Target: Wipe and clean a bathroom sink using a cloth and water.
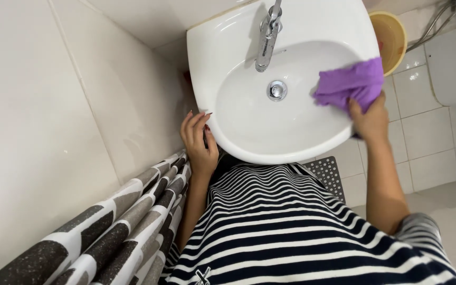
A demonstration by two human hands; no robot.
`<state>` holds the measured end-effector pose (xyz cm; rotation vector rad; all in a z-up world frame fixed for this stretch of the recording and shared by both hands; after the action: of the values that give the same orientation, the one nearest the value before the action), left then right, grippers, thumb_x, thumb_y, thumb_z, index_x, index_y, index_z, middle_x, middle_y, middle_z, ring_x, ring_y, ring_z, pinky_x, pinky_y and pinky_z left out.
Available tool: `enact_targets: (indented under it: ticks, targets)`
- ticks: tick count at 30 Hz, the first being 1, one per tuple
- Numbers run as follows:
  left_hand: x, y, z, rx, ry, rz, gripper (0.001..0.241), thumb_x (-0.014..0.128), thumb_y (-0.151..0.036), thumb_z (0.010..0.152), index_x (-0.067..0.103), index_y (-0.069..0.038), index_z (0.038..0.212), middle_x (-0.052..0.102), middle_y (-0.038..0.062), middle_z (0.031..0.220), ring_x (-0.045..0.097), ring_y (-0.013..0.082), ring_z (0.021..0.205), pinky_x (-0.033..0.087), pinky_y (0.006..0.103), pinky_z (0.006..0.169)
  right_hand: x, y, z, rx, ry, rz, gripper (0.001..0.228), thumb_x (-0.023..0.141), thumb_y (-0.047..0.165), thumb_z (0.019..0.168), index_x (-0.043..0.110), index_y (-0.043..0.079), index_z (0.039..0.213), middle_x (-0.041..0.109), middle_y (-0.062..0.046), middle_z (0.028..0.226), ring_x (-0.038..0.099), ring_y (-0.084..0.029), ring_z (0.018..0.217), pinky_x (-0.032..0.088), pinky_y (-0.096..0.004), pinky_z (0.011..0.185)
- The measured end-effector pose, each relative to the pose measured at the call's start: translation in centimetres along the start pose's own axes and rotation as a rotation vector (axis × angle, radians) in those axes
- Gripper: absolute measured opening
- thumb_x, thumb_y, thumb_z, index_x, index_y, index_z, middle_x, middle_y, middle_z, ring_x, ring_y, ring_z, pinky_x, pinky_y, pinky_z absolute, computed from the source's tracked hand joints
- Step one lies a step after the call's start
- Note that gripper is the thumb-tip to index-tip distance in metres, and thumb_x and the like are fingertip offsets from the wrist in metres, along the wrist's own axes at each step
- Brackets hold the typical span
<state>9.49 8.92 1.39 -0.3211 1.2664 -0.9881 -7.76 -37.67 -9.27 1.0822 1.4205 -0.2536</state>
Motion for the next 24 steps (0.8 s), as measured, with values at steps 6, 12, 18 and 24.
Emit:
enact_targets:
  ticks: [6,12,18,24]
  targets:
    - [1.3,-0.3,0.9,0.013,-0.006,-0.030,0.040,0.053,0.000,0.099,0.055,0.003,0.139,0.054,0.018,0.144,0.040,0.0396,0.145,0.033,0.0545,0.122,2.7,7.9,-10.9,-0.443,-0.222,-0.466,0.091,0.062,0.048,0.098,0.032,-0.019,0.151,0.040,-0.057,0.147,0.022,-0.061,0.141,0.023,-0.064,0.113]
    - [-0.9,-0.8,1.0,0.015,-0.101,-0.076,0.041,0.052,-0.008,0.106,0.047,0.003,0.145,0.051,0.019,0.148,0.039,0.0390,0.146,0.031,0.0535,0.124,12.2,19.9,-16.5,-0.504,0.830,-0.190,0.065,0.034,0.049,0.103,0.044,0.004,0.150,0.049,-0.021,0.151,0.042,-0.035,0.144,0.018,-0.051,0.125]
    - [-3.9,-0.6,-1.1,-0.002,-0.167,-0.050,0.041,0.046,-0.015,0.110,0.046,0.004,0.147,0.049,0.019,0.150,0.038,0.0401,0.149,0.030,0.0537,0.126,17.8,32.9,-19.3,-1.015,0.795,0.560,0.090,0.059,0.028,0.103,0.001,-0.010,0.161,-0.009,-0.035,0.168,-0.010,-0.048,0.158,0.001,-0.054,0.129]
    - [-4.7,-1.7,-1.8,0.087,-0.076,-0.067,0.043,0.046,-0.020,0.110,0.047,0.002,0.147,0.050,0.018,0.151,0.037,0.0407,0.149,0.028,0.0533,0.126,19.9,41.0,-9.6,-0.921,0.144,0.160,0.091,0.065,0.042,0.104,0.011,0.001,0.164,-0.005,-0.031,0.167,-0.012,-0.049,0.154,0.000,-0.067,0.121]
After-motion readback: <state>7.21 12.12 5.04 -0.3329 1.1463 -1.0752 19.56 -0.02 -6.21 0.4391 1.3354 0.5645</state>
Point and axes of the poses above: each hand's wrist, its own z-axis towards the middle knuckle, its own x-axis out of the palm, y = z × x, the point moved 9 cm from there along z, towards the middle knuckle
